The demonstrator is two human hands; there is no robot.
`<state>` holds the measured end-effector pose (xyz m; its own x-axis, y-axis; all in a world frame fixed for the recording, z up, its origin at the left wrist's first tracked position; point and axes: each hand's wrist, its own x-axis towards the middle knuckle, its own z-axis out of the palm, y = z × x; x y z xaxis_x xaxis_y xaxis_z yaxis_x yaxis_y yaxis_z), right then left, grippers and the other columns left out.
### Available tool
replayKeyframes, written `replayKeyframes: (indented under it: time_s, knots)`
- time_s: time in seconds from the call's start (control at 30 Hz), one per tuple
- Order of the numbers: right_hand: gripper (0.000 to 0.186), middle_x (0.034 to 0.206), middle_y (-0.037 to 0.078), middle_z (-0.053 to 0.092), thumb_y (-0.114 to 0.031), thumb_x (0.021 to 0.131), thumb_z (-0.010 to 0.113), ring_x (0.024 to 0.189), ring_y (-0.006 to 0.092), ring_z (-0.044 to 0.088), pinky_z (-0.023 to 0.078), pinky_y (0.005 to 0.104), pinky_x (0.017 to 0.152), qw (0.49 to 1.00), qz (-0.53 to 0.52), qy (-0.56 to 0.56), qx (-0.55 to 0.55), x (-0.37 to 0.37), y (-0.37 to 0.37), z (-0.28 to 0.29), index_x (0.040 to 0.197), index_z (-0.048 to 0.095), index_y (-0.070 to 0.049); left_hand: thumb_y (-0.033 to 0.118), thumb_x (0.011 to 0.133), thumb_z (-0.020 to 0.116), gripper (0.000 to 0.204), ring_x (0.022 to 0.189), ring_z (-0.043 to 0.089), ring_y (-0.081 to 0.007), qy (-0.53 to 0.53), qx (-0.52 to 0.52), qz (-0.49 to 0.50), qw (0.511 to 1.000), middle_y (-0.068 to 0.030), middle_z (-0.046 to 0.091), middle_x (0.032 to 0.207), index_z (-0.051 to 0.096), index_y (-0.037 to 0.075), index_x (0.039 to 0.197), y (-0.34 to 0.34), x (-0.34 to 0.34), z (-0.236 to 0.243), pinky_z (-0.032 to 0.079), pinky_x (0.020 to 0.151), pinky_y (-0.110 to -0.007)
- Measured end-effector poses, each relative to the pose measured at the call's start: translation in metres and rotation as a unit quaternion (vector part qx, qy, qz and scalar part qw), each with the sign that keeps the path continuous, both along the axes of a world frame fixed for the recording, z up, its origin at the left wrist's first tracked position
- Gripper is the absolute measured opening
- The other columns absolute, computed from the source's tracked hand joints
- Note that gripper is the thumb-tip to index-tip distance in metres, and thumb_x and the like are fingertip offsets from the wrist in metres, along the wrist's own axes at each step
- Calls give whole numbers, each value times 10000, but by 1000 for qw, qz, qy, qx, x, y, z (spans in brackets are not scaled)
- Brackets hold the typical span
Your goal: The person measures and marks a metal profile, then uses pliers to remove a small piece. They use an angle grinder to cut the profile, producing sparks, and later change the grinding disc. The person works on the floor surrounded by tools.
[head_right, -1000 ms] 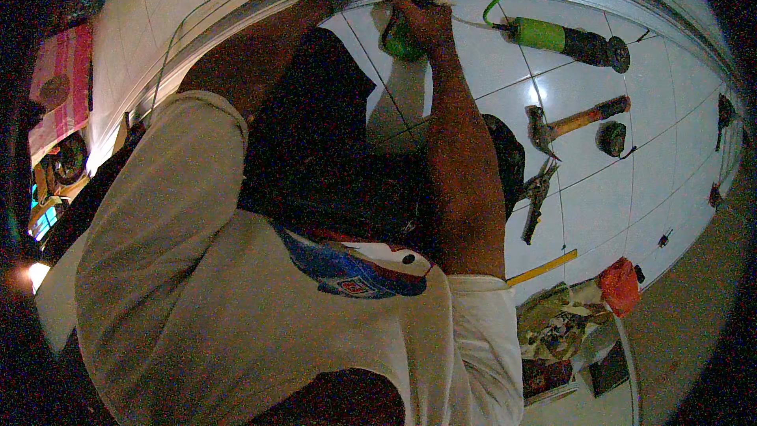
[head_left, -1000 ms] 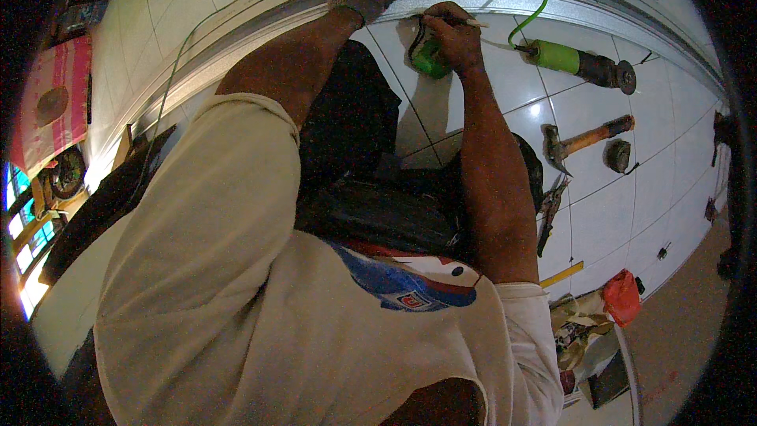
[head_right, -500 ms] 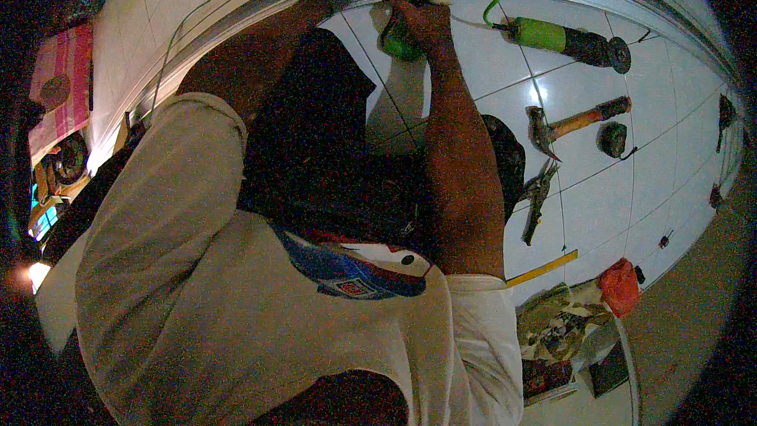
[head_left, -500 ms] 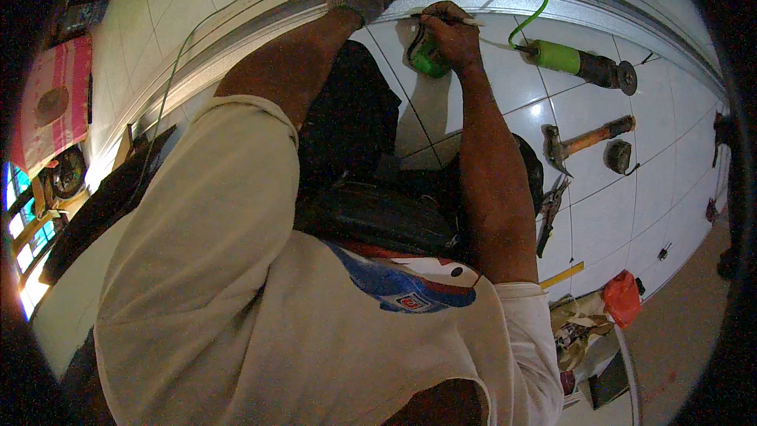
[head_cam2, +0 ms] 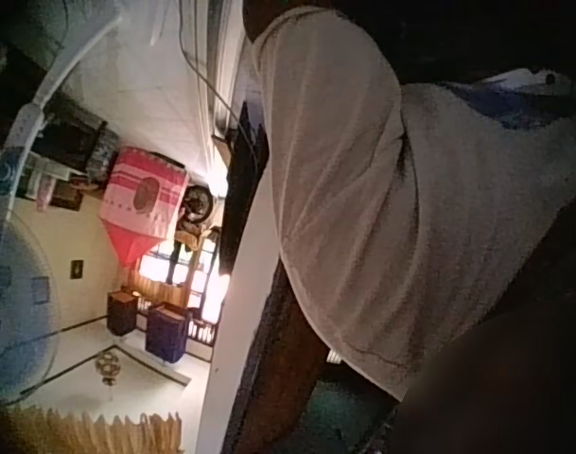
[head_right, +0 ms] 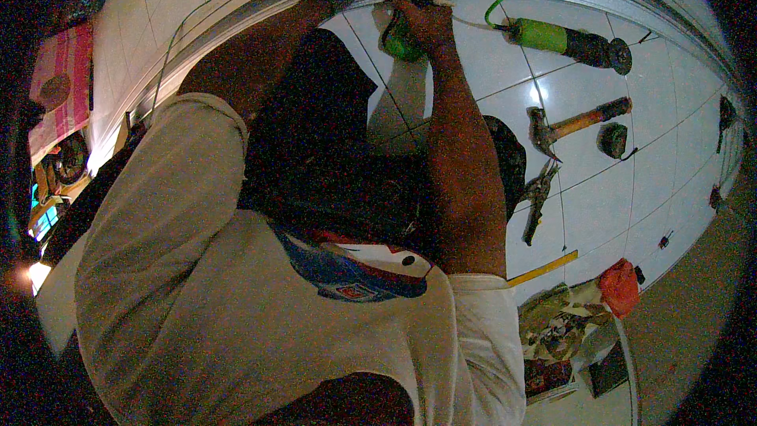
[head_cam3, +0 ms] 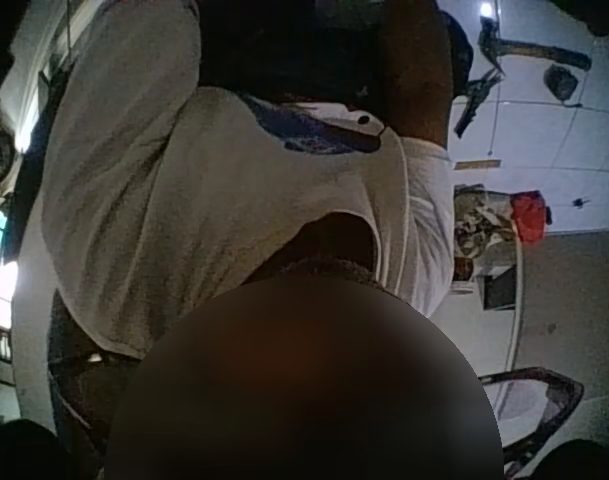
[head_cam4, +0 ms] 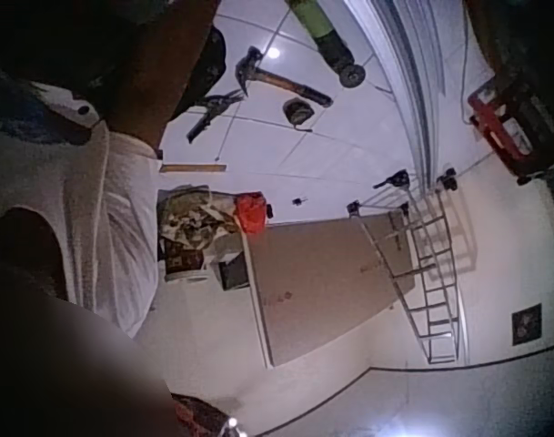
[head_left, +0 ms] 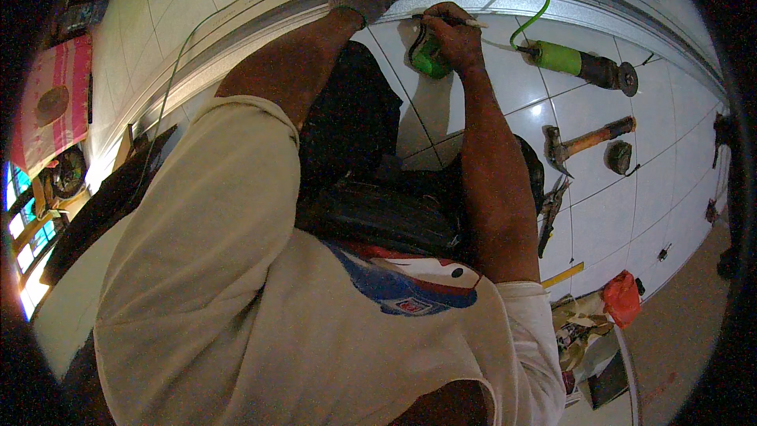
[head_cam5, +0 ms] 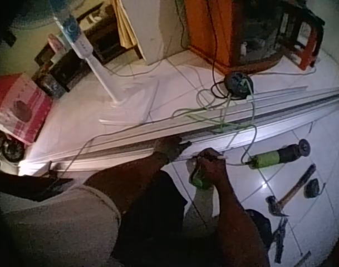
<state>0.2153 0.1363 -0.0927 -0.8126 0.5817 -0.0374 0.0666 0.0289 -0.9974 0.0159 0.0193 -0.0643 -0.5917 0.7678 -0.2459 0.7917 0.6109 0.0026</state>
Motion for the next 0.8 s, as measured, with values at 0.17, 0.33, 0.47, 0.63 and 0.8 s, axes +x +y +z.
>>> replayKeyframes:
  time_s: [0.17,0.33,0.47,0.63,0.8]
  knots:
    - [187,967,93,771,-207,901,735,944,229,734,575,365,886,1000,-18,-20,10,5,-2,8,996,748,-47,788,1004,316,847,1462,493,-311,-19,-52,-2,998,-125,521,1582,563,153,1507,6,2,8,383,1229,-469]
    - [274,918,159,771,-295,919,715,905,319,749,584,415,873,986,64,-83,133,27,16,64,962,764,-29,788,1000,326,877,1529,393,-315,2,-1,1,1000,-119,425,1654,498,135,1559,-1,2,4,318,1264,-475]
    - [443,951,227,758,-439,940,672,924,416,730,575,497,867,877,179,-301,329,96,49,119,939,762,-5,789,996,337,881,1540,370,-342,50,69,-34,996,-116,412,1664,489,136,1569,-2,-12,-34,269,1282,-487]
    - [539,954,258,737,-521,960,629,960,445,707,555,554,903,831,19,-489,266,195,74,97,896,765,-4,745,1007,372,824,1538,361,-379,-25,67,-49,996,-137,427,1652,467,171,1590,-9,-41,-59,232,1280,-539]
    - [558,1012,251,759,-523,917,677,964,425,741,575,519,903,806,-73,-533,246,213,80,37,998,776,20,572,1077,370,648,1544,368,-320,21,34,-67,997,-128,431,1650,452,191,1596,-20,-47,-44,287,1276,-474]
